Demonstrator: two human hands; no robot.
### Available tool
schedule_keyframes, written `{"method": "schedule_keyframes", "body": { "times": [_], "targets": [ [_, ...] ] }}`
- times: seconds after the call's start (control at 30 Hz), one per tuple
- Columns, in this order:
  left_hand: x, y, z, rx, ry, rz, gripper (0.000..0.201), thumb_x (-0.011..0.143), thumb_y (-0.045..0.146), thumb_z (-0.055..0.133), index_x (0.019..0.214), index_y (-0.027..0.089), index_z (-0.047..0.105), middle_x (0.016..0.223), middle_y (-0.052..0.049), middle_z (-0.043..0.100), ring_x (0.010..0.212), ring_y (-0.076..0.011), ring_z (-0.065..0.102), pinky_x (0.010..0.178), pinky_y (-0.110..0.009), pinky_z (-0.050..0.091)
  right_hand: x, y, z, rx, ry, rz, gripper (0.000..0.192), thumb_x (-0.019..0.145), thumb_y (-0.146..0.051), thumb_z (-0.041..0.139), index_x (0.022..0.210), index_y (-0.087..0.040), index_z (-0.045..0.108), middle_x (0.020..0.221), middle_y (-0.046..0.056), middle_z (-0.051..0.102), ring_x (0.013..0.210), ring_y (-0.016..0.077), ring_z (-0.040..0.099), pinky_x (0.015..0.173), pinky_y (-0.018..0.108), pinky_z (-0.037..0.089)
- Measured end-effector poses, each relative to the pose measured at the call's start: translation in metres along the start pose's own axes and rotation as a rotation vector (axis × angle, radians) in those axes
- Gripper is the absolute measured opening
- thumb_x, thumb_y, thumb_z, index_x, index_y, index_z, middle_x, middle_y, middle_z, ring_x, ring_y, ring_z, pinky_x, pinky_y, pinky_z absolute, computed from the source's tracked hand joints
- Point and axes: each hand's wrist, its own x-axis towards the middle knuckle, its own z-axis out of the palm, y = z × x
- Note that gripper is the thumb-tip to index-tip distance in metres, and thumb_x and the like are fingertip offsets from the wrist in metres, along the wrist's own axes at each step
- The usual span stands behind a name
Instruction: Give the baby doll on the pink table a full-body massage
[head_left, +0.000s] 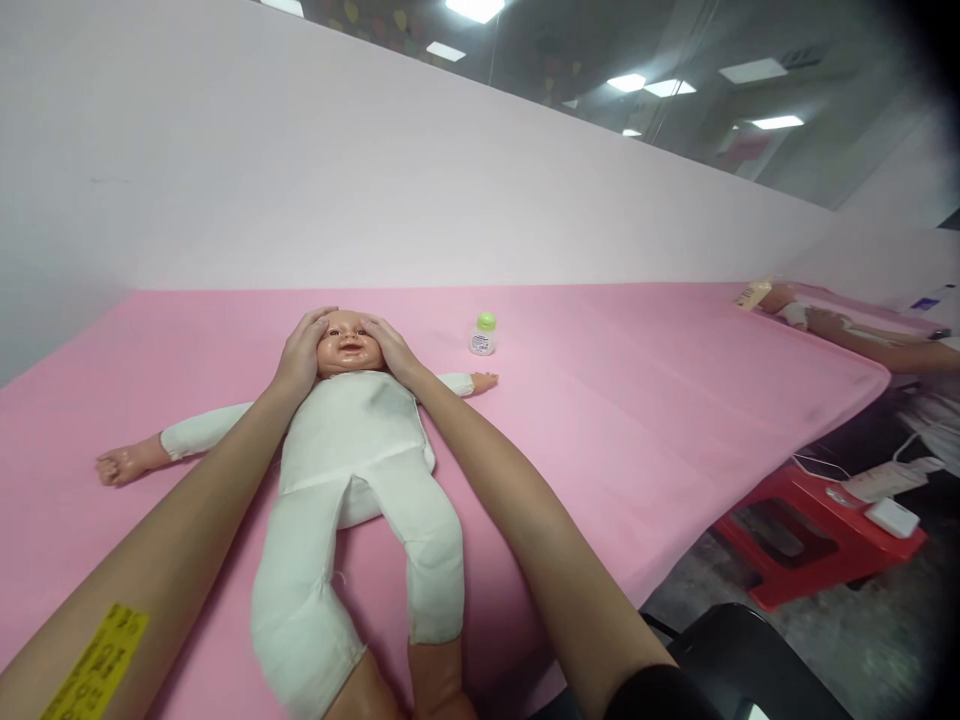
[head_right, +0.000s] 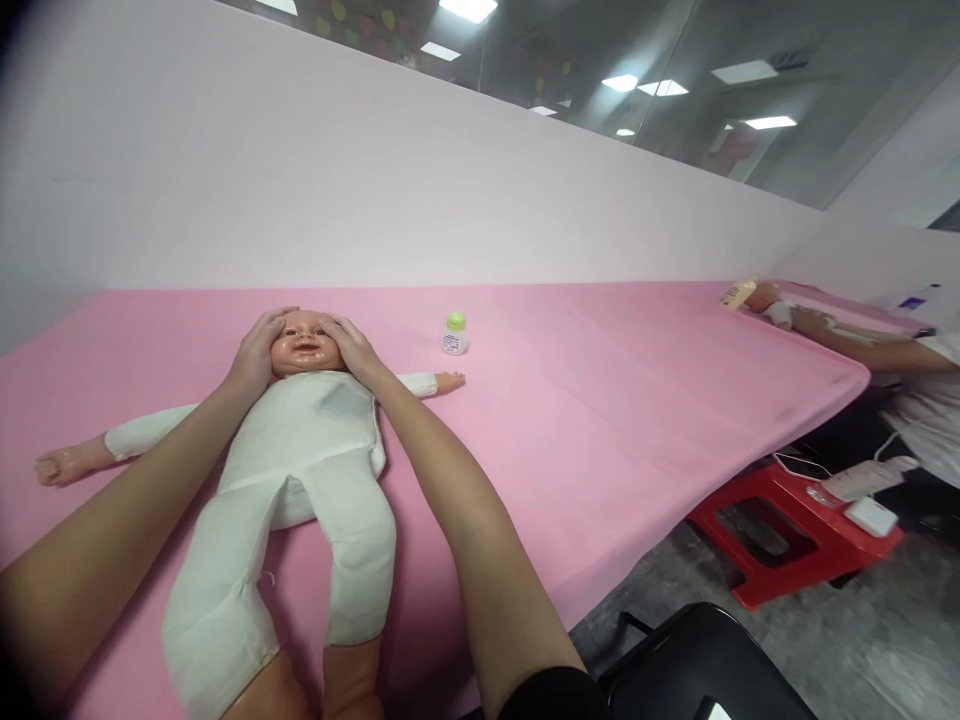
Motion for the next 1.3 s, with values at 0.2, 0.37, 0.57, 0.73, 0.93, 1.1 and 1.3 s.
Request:
{"method": "schedule_keyframes", "body": {
  "times": [0.2,0.37,0.57,0.73,0.93,1.1,1.3],
  "targets": [
    [0.0,0.002,0.001,0.002,-0.002,0.0,0.042,0.091,0.046,0.054,0.122,0.022,0.068,0.134,-0.007,0.065,0.13,-0.0287,0.057,0.116,-0.04,0.044,-0.001,-0.001,0.0,-0.001,-0.004,-0.015,0.039,0.088,-0.05,0.067,0.117,-0.024,0.069,0.121,0.002,0.071,0.117,0.0178,0.065,0.107,0.034,0.05],
    [0.001,0.0,0.0,-0.003,0.007,0.007,0.042,0.091,0.046,0.054,0.122,0.021,0.069,0.133,-0.007,0.066,0.13,-0.0289,0.058,0.116,-0.04,0.044,-0.001,-0.001,0.0,-0.011,-0.004,-0.015,0.039,0.089,-0.05,0.066,0.118,-0.023,0.069,0.12,0.0,0.072,0.115,0.016,0.065,0.106,0.031,0.05],
    [0.0,0.0,0.0,0.003,0.0,0.003,0.043,0.091,0.047,0.054,0.123,0.022,0.068,0.134,-0.007,0.065,0.13,-0.0283,0.057,0.115,-0.039,0.044,-0.003,-0.003,-0.001,-0.013,-0.012,0.0,0.038,0.089,-0.049,0.068,0.118,-0.025,0.069,0.122,0.001,0.071,0.117,0.0166,0.065,0.106,0.032,0.051],
    [-0.001,0.003,0.001,-0.009,-0.001,-0.003,0.043,0.09,0.046,0.054,0.123,0.021,0.068,0.135,-0.007,0.065,0.131,-0.0285,0.057,0.117,-0.04,0.043,0.0,0.0,-0.001,-0.047,-0.012,0.013,0.04,0.09,-0.047,0.065,0.121,-0.023,0.067,0.121,0.0,0.071,0.114,0.0144,0.065,0.104,0.03,0.05],
    [0.001,-0.002,0.0,-0.026,-0.003,-0.008,0.043,0.09,0.047,0.054,0.122,0.023,0.068,0.133,-0.007,0.066,0.129,-0.0287,0.058,0.114,-0.038,0.046,-0.006,-0.012,0.0,-0.164,0.085,-0.059,0.041,0.088,-0.048,0.066,0.121,-0.024,0.066,0.133,0.004,0.065,0.126,0.019,0.059,0.113,0.035,0.044],
    [0.002,-0.002,0.002,-0.014,0.021,-0.01,0.04,0.091,0.046,0.054,0.119,0.021,0.068,0.133,-0.008,0.066,0.13,-0.0303,0.058,0.115,-0.04,0.043,-0.031,-0.056,0.015,-0.418,0.222,-0.271,0.036,0.092,-0.042,0.062,0.127,-0.033,0.064,0.142,0.002,0.058,0.129,0.0219,0.057,0.111,0.038,0.047],
    [0.001,0.0,0.008,-0.058,0.028,-0.018,0.037,0.096,0.036,0.05,0.124,0.016,0.064,0.132,-0.007,0.065,0.124,-0.0255,0.058,0.114,-0.04,0.044,-0.096,-0.154,0.011,-0.578,-0.007,-0.484,0.029,0.102,-0.045,0.051,0.112,-0.025,0.069,0.121,0.003,0.069,0.114,0.0194,0.065,0.099,0.034,0.053]
  ]
}}
